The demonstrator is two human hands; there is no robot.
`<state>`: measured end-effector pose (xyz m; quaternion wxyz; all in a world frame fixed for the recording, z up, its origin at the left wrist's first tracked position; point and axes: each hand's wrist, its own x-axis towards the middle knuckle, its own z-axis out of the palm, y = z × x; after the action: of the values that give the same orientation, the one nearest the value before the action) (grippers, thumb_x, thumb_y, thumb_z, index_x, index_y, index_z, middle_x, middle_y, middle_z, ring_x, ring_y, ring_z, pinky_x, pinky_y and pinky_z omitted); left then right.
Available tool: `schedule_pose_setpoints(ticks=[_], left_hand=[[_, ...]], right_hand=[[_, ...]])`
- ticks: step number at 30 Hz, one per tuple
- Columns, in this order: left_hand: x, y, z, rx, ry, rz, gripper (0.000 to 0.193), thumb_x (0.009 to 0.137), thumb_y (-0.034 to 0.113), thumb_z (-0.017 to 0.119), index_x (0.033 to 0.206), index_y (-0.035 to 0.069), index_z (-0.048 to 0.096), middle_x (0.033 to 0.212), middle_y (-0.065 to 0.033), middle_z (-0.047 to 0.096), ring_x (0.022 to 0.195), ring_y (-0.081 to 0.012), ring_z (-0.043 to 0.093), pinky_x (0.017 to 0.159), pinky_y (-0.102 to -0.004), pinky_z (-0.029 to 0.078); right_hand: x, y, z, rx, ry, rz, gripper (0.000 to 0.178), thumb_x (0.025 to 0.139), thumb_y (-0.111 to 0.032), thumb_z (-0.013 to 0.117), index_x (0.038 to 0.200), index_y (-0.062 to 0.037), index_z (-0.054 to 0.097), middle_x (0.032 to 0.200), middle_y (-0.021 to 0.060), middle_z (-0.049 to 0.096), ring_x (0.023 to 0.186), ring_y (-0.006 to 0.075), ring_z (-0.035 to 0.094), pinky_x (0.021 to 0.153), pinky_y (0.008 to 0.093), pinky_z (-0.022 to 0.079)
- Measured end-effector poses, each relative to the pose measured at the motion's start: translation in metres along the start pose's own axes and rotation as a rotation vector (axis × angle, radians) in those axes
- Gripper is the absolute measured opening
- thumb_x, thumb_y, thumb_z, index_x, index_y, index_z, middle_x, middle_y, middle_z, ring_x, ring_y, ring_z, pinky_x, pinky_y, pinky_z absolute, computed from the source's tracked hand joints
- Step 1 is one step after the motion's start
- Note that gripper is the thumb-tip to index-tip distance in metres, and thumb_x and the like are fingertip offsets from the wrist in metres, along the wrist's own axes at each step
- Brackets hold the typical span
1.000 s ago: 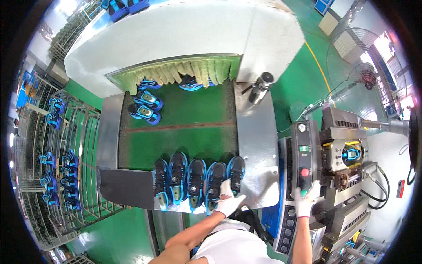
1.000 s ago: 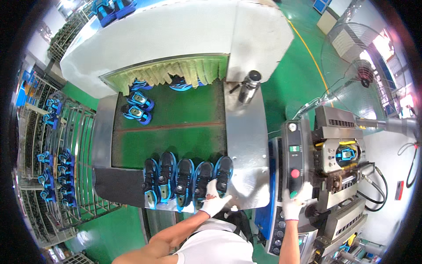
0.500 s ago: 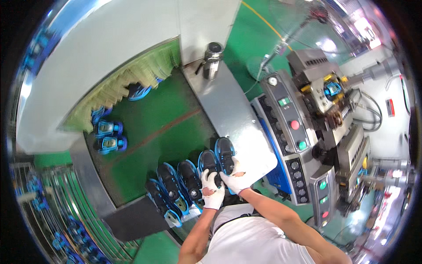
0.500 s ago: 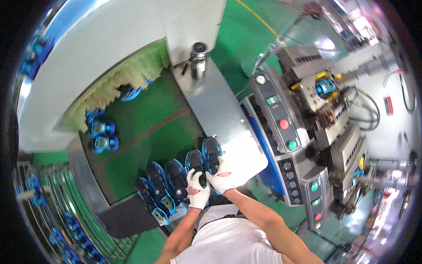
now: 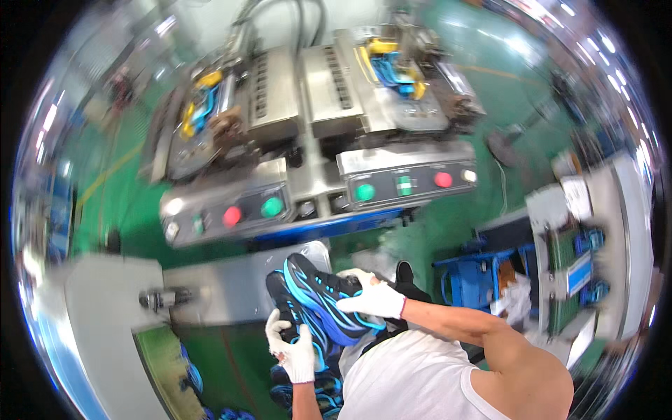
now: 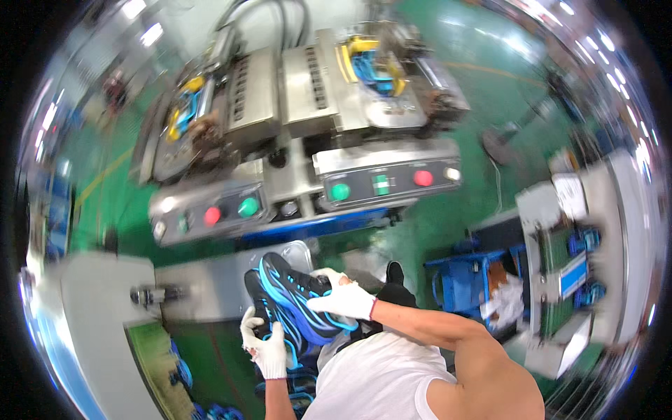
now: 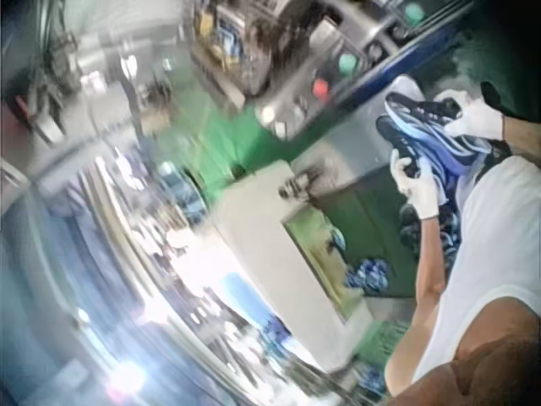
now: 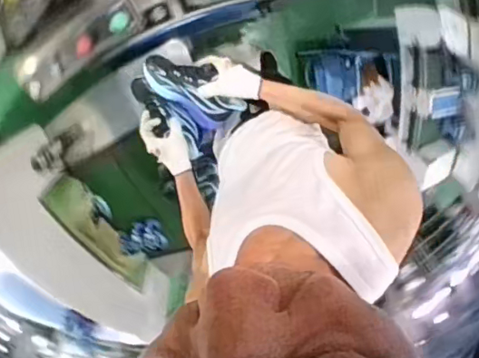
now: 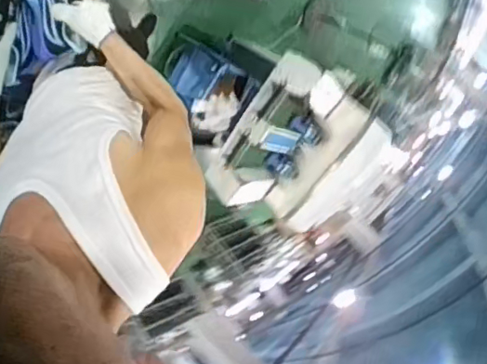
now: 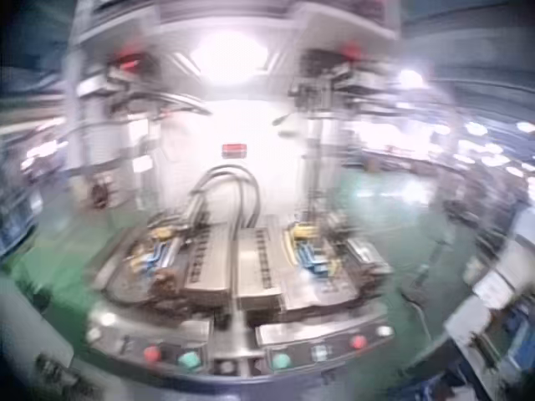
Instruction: The person places shoes into a pressing machine, operates the machine with buttons, removes the pressed shoes, and transfers shoes to and from a conveyor belt.
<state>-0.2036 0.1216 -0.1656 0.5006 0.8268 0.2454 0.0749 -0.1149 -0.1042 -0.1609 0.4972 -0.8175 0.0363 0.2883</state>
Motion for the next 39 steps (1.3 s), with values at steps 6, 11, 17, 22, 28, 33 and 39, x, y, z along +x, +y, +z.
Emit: schedule_pose_setpoints(ticks=[6, 11, 17, 22, 28, 33, 39], left_hand=[[0.031, 0.045, -0.073, -0.125, -0.478, 0.456, 0.035, 0.074, -0.001, 0.074, 0.099, 0.003, 0.05, 0.14, -0.0231, 0.057, 0.129, -0.0368, 0.057, 0.109, -0.0429, 0.044], [-0.02, 0.204, -0.066, -0.036, -0.918, 0.745, 0.036, 0.072, 0.002, 0.078, 0.096, 0.003, 0.05, 0.139, -0.0246, 0.058, 0.129, -0.0362, 0.058, 0.111, -0.046, 0.043], [-0.125, 0.256, 0.098, -0.033, -1.322, 0.929, 0.036, 0.074, 0.001, 0.077, 0.101, 0.003, 0.053, 0.136, -0.0244, 0.061, 0.126, -0.0348, 0.06, 0.108, -0.0429, 0.046], [-0.191, 0.303, 0.215, 0.082, -1.482, 1.226, 0.034, 0.076, 0.004, 0.075, 0.103, 0.002, 0.054, 0.134, -0.0221, 0.063, 0.123, -0.0328, 0.062, 0.106, -0.0407, 0.047], [-0.257, 0.288, 0.341, 0.069, -1.466, 1.607, 0.034, 0.076, 0.0, 0.075, 0.102, 0.005, 0.054, 0.128, -0.0244, 0.061, 0.113, -0.0436, 0.063, 0.093, -0.0469, 0.052], [-0.264, 0.288, 0.356, 0.025, -1.467, 1.563, 0.035, 0.077, 0.001, 0.073, 0.106, 0.002, 0.055, 0.125, -0.0255, 0.059, 0.119, -0.0426, 0.059, 0.1, -0.0469, 0.049], [-0.204, 0.31, 0.268, -0.118, -1.414, 1.37, 0.082, 0.078, 0.017, 0.083, 0.146, -0.003, 0.041, 0.142, -0.0244, 0.048, 0.135, -0.0369, 0.049, 0.113, -0.0451, 0.042]], right_hand=[[-0.124, -0.052, 0.057, 0.394, 0.488, 0.077, 0.079, 0.077, -0.043, 0.084, 0.143, -0.01, 0.055, 0.124, 0.0123, 0.069, 0.111, 0.0222, 0.066, 0.101, 0.0353, 0.05], [-0.264, -0.067, 0.011, 0.703, 1.062, 0.107, 0.073, 0.076, -0.029, 0.087, 0.136, -0.0001, 0.058, 0.122, 0.0137, 0.067, 0.114, 0.0188, 0.062, 0.1, 0.0341, 0.049], [-0.356, 0.069, -0.014, 0.642, 1.748, 0.263, 0.072, 0.074, -0.023, 0.086, 0.134, 0.0036, 0.056, 0.12, 0.0164, 0.067, 0.11, 0.0243, 0.065, 0.1, 0.038, 0.05], [-0.425, 0.094, -0.057, 0.393, 1.875, 0.73, 0.074, 0.077, -0.023, 0.081, 0.14, 0.0039, 0.051, 0.121, 0.024, 0.068, 0.112, 0.0314, 0.069, 0.099, 0.0429, 0.053], [-0.435, 0.172, -0.116, 0.154, 1.79, 0.916, 0.072, 0.081, -0.027, 0.075, 0.141, 0.0045, 0.049, 0.122, 0.0323, 0.066, 0.115, 0.0442, 0.065, 0.099, 0.0486, 0.051], [-0.438, 0.162, -0.134, 0.238, 1.771, 0.928, 0.073, 0.081, -0.027, 0.076, 0.139, 0.0073, 0.05, 0.126, 0.0321, 0.064, 0.117, 0.0461, 0.064, 0.103, 0.0477, 0.049], [-0.388, 0.092, -0.125, -0.083, 2.133, 0.376, 0.074, 0.084, -0.012, 0.074, 0.147, 0.012, 0.041, 0.146, 0.0276, 0.053, 0.132, 0.0396, 0.056, 0.115, 0.0453, 0.041]])
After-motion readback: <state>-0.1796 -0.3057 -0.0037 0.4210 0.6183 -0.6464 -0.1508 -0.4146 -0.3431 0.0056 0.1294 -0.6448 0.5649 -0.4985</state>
